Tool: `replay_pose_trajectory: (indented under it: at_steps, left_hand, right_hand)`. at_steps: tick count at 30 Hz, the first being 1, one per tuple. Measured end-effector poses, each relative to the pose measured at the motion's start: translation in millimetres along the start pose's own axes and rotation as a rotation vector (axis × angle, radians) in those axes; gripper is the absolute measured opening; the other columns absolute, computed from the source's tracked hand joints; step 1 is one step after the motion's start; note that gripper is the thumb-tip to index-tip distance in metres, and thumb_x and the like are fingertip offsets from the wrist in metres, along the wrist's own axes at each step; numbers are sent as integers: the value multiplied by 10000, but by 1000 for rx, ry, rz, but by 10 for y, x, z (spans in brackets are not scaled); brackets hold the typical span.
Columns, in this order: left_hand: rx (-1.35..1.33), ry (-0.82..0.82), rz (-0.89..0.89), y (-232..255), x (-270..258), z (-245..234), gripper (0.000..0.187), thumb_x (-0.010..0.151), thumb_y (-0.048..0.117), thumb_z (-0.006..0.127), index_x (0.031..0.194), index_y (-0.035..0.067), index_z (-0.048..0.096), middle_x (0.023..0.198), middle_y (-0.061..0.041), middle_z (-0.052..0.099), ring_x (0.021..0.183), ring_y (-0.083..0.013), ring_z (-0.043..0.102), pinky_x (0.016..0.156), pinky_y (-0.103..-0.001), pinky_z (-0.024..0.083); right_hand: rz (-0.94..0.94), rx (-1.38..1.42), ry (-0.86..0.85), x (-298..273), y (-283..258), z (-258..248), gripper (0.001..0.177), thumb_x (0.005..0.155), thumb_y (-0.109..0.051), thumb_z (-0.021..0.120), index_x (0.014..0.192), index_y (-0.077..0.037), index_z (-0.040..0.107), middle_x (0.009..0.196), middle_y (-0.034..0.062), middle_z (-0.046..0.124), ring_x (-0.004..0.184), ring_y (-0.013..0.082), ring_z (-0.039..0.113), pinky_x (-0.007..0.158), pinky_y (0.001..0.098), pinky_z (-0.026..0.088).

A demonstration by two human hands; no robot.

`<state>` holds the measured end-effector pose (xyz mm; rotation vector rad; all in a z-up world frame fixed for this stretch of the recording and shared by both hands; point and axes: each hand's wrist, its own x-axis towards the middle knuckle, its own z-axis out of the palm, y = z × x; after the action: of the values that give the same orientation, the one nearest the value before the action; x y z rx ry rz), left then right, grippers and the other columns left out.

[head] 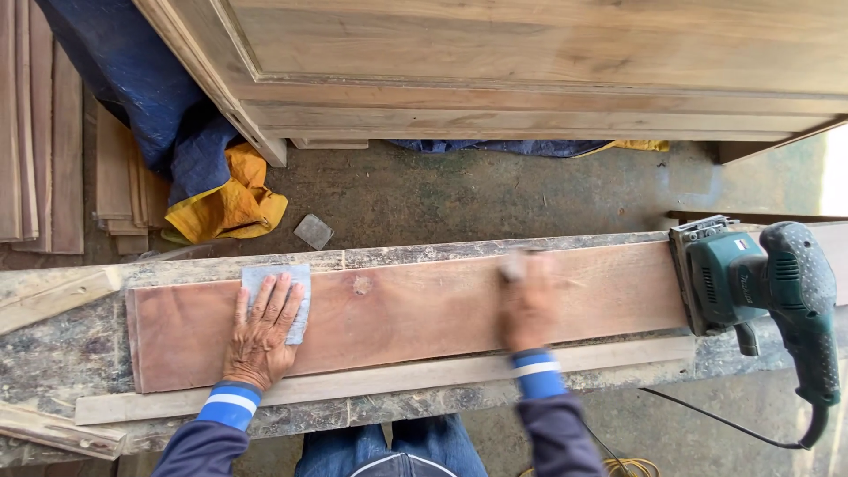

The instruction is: Sanding a piece of wood using an orbital sander and manual sandpaper.

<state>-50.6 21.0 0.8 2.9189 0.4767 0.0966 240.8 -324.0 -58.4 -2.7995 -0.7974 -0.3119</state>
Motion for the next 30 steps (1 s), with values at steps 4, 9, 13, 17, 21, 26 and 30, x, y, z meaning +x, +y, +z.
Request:
replay_pose_trajectory:
  at_steps: [4, 9, 13, 17, 21, 26, 30]
  left_hand:
    - [9, -22, -4, 26, -41, -36, 648, 880, 258, 590, 1507, 156, 458, 1627, -86, 378, 1513, -296, 337, 1244, -585, 208]
    - [-46, 6, 5, 17, 5, -52, 666, 896, 267, 582, 1533, 160, 421, 1637, -79, 359, 1512, -293, 326, 1240, -578, 199]
    - [-50, -24, -6, -6, -8, -63, 681, 867, 276, 591, 1518, 167, 424, 1626, -82, 358, 1502, -298, 324, 1227, -580, 194]
    - [-21, -13, 1, 11, -11, -39, 676, 880, 257, 589, 1529, 168, 422, 1638, -78, 357, 1514, -288, 324, 1243, -576, 195]
    - [-13, -32, 4, -1, -13, -44, 687, 869, 274, 595, 1526, 164, 427, 1633, -78, 359, 1512, -290, 324, 1241, -578, 195]
    - [-37, 1, 11, -3, -2, -36, 663, 892, 313, 580, 1518, 157, 427, 1628, -88, 358, 1505, -302, 323, 1236, -584, 190]
    - [-19, 25, 9, 4, 7, -22, 641, 919, 325, 562, 1524, 177, 411, 1638, -75, 341, 1516, -289, 307, 1245, -576, 182]
  right_hand:
    - [-218, 191, -117, -251, -1617, 5, 641, 923, -2, 614, 1540, -40, 446, 1583, 165, 497, 1475, 315, 503, 1239, 405, 433]
    - [-312, 272, -144, -21, -1232, -166, 528, 975, -101, 591, 1494, -126, 499, 1552, 106, 518, 1422, 307, 501, 1217, 460, 388]
    - [-118, 1, -59, 88, -389, -106, 434, 1030, -152, 589, 1461, -124, 547, 1508, 112, 557, 1395, 301, 542, 1213, 520, 375]
    - [-38, 126, -42, -114, -1155, 19, 495, 980, -149, 623, 1459, -67, 528, 1491, 189, 554, 1388, 375, 512, 1200, 536, 354]
    - [-289, 268, -36, -228, -1490, 88, 508, 992, -134, 614, 1489, -81, 522, 1525, 157, 550, 1416, 341, 519, 1240, 516, 322]
    - [-93, 18, -52, 164, -442, -213, 493, 978, -128, 624, 1462, -103, 535, 1506, 125, 561, 1401, 333, 534, 1234, 527, 321]
    - [45, 137, 14, 83, -769, -64, 503, 994, -178, 648, 1443, -5, 502, 1451, 254, 564, 1366, 391, 523, 1161, 510, 421]
